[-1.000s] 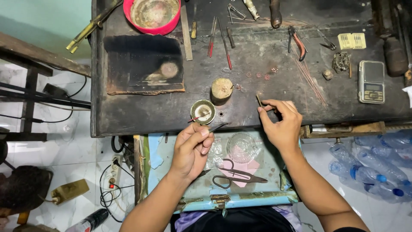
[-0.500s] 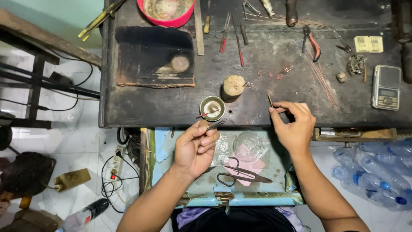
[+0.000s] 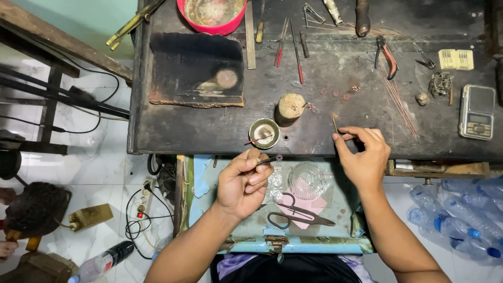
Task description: Assembling jewelry by threading small stones or beads onto a thin wire using tweezers and pliers.
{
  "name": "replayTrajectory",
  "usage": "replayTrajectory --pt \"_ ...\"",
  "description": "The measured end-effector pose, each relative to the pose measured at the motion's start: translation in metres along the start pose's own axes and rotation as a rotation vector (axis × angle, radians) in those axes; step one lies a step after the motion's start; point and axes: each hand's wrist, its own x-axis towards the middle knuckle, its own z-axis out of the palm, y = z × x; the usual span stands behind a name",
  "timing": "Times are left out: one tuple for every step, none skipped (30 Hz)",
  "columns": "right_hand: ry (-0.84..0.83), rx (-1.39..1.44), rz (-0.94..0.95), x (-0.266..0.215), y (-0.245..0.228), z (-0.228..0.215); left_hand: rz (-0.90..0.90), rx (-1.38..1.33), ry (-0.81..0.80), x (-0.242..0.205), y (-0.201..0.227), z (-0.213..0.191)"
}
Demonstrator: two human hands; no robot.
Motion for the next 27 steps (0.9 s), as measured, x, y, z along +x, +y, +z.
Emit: replayTrajectory --pt "0.002 0.004 -0.006 0.0 0.001 0.0 0.005 0.008 -0.005 0.0 0.0 0.0" --pt "0.003 0.003 -0.005 0.0 0.0 0.0 0.003 0.009 -0.005 -0.001 -0.001 -0.001" --pt "0.004 -0.001 -0.004 0.0 0.0 0.0 0.016 0.032 -0.009 -0.001 -0.002 -0.001" --pt "0.005 -0.005 -0.003 0.001 -0.001 0.0 0.028 0.055 -0.015 -0.001 -0.002 -0.002" --pt "0.006 -0.006 -0.001 0.001 -0.001 0.0 0.026 0.055 -0.015 -0.001 -0.003 -0.002" --pt "0.007 -0.006 0.0 0.0 0.0 0.0 0.058 0.11 -0.031 -0.001 -0.003 -0.002" --pt "0.008 -0.005 0.001 0.0 0.0 0.0 0.089 0.164 -0.048 0.0 -0.004 -0.002" --pt "0.007 -0.008 0.005 0.001 -0.001 0.0 0.086 0.162 -0.045 0.0 -0.005 0.0" --pt "0.007 -0.007 0.0 0.002 -0.001 0.0 0.219 0.334 -0.04 0.001 -0.007 0.002" --pt "0.006 -0.008 -0.001 0.002 -0.001 -0.001 0.348 0.506 -0.035 0.001 -0.009 0.003" --pt "0.005 -0.011 0.005 0.001 -0.003 -0.002 0.342 0.504 -0.032 0.001 -0.009 0.012" --pt "0.023 -0.002 -0.004 0.002 -0.005 -0.003 0.596 0.919 -0.01 0.002 -0.008 0.022" --pt "0.041 0.008 -0.012 0.003 -0.007 -0.005 0.852 1.333 0.012 0.004 -0.007 0.033" --pt "0.046 0.002 -0.005 0.003 -0.006 -0.005 0.843 1.332 0.004 0.009 -0.01 0.032" --pt "0.063 0.007 -0.017 0.004 -0.006 -0.005 0.948 1.517 -0.051 0.013 -0.013 0.031" --pt "0.077 0.012 -0.031 0.004 -0.006 -0.006 1.055 1.7 -0.107 0.017 -0.017 0.029" --pt "0.079 0.006 -0.025 0.003 -0.007 -0.006 1.048 1.698 -0.112 0.021 -0.021 0.024" --pt "0.084 0.01 -0.026 0.004 -0.009 -0.006 1.045 1.755 -0.146 0.025 -0.024 0.018" --pt "0.09 0.014 -0.027 0.004 -0.01 -0.006 1.041 1.812 -0.18 0.028 -0.027 0.012" --pt "0.088 0.015 -0.025 0.004 -0.011 -0.005 1.039 1.813 -0.179 0.03 -0.029 0.011" --pt "0.094 0.017 -0.027 0.005 -0.011 -0.005 1.036 1.846 -0.199 0.032 -0.03 0.01" --pt "0.101 0.018 -0.03 0.005 -0.011 -0.005 1.033 1.877 -0.221 0.034 -0.032 0.008" --pt "0.1 0.017 -0.028 0.004 -0.01 -0.006 1.031 1.876 -0.221 0.034 -0.032 0.007" --pt "0.092 0.024 -0.04 0.004 -0.009 -0.005 1.034 1.897 -0.223 0.035 -0.032 0.006" --pt "0.083 0.032 -0.052 0.004 -0.008 -0.005 1.037 1.917 -0.225 0.036 -0.032 0.005" --pt "0.083 0.034 -0.052 0.004 -0.008 -0.005 1.037 1.919 -0.223 0.035 -0.031 0.005" --pt "0.085 0.038 -0.048 0.004 -0.009 -0.005 1.045 1.889 -0.206 0.034 -0.03 0.005"
